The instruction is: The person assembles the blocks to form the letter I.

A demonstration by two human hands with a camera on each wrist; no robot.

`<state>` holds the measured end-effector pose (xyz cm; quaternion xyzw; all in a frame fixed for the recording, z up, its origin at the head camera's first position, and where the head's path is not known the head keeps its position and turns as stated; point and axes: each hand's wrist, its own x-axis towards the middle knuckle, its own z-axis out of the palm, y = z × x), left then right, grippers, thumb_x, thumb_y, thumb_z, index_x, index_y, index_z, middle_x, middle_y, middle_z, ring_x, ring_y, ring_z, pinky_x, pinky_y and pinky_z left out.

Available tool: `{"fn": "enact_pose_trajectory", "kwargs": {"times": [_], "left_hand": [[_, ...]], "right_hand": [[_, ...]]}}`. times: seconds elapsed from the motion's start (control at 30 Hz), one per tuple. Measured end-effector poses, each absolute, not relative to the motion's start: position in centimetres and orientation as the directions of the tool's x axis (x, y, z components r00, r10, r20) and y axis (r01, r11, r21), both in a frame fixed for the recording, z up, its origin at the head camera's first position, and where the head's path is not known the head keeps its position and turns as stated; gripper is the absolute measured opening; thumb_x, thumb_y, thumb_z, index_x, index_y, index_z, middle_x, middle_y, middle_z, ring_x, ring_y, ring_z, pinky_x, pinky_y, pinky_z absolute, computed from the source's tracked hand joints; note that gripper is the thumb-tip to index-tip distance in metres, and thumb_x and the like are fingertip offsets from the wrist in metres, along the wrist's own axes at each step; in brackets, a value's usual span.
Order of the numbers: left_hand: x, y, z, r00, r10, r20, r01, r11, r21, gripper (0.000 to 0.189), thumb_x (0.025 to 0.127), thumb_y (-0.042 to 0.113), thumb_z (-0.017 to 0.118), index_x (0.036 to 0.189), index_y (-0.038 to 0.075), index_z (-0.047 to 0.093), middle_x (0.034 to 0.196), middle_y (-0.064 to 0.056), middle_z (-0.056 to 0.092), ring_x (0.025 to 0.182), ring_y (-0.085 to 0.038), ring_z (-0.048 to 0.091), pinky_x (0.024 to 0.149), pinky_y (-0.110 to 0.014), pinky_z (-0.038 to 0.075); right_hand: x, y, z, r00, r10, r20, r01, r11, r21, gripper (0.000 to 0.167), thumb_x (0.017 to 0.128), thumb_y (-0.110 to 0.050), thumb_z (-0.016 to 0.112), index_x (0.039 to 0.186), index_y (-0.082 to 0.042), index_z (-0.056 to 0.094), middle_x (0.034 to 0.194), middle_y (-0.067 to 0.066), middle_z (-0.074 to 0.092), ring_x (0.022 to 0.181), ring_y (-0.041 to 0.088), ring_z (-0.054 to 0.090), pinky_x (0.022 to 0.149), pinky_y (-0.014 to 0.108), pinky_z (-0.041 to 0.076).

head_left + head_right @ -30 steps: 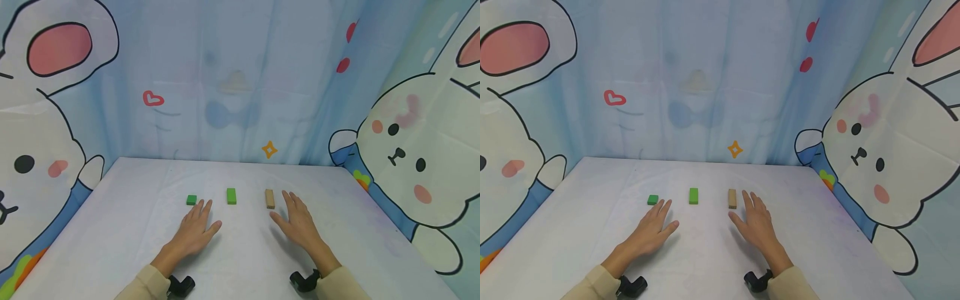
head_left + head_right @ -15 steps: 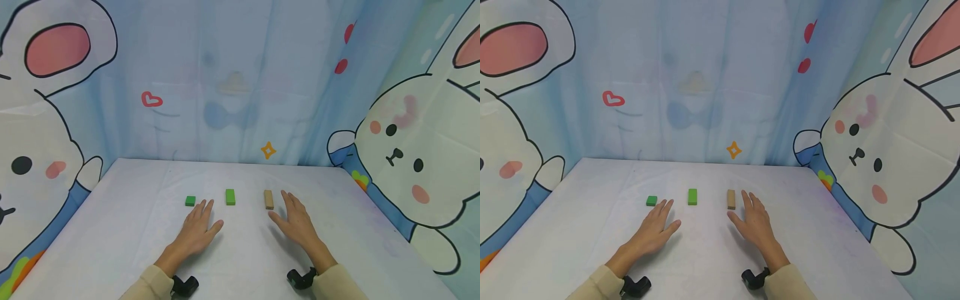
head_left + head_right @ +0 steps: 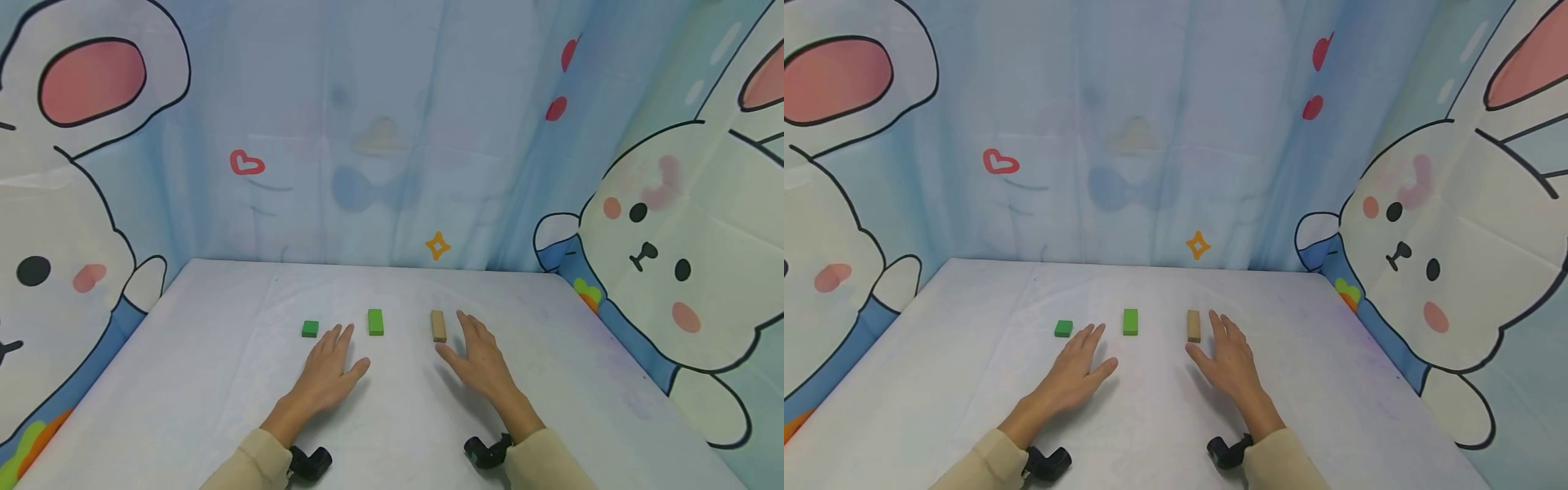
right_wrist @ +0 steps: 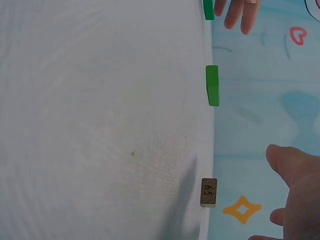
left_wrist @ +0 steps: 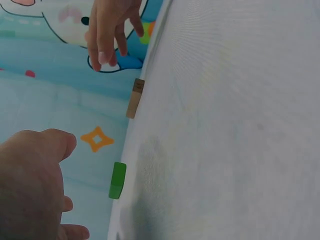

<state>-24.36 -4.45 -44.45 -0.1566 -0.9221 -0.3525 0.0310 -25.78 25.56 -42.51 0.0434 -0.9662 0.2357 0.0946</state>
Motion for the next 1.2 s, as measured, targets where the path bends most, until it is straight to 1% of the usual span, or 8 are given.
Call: {"fn": "enact_pose_trajectory", "kwargs": {"times": [0.33,0.57,0.8,1.2], "left_hand": [[-24.8,-3.9,-44.6,-0.946,0.267,0.185,0.322,0.694,0.644,0.074,0.102,0.044,0.057,0.16,0.004,0.034,0.166,-0.025,0.029,0.155,-0.047,0.022,0.124,-0.064,0.019],[-25.2,-3.5,-44.8,-0.946,0.258,0.196,0.322,0.694,0.643,0.073,0.102,0.043,0.056,0.16,0.003,0.034,0.166,-0.025,0.03,0.155,-0.047,0.023,0.125,-0.063,0.019],[-25.5,-3.1,-44.7,-0.945,0.257,0.2,0.325,0.695,0.641,0.073,0.101,0.042,0.057,0.159,0.003,0.035,0.165,-0.025,0.032,0.154,-0.047,0.025,0.123,-0.064,0.02],[-26.2,-2.4,-44.9,-0.948,0.249,0.199,0.319,0.709,0.629,0.074,0.1,0.041,0.058,0.16,0.004,0.034,0.164,-0.025,0.033,0.154,-0.047,0.026,0.124,-0.064,0.021]], "right_hand": [[-26.1,25.6,-42.6,-0.981,-0.03,0.191,-0.116,0.881,-0.459,0.087,0.099,-0.048,0.064,0.163,-0.004,0.024,0.165,0.03,0.025,0.149,0.053,0.029,0.112,0.072,0.035],[-26.3,25.5,-42.6,-0.98,-0.029,0.198,-0.121,0.872,-0.474,0.086,0.099,-0.046,0.064,0.163,-0.003,0.025,0.164,0.031,0.025,0.15,0.053,0.028,0.113,0.073,0.034],[-26.7,25.5,-42.7,-0.984,-0.017,0.176,-0.1,0.874,-0.476,0.087,0.099,-0.047,0.064,0.163,-0.004,0.024,0.165,0.031,0.024,0.151,0.052,0.027,0.115,0.071,0.033],[-27.1,25.5,-42.8,-0.987,-0.027,0.161,-0.103,0.87,-0.483,0.087,0.099,-0.047,0.064,0.162,-0.002,0.025,0.164,0.032,0.026,0.149,0.053,0.03,0.114,0.071,0.034]]}}
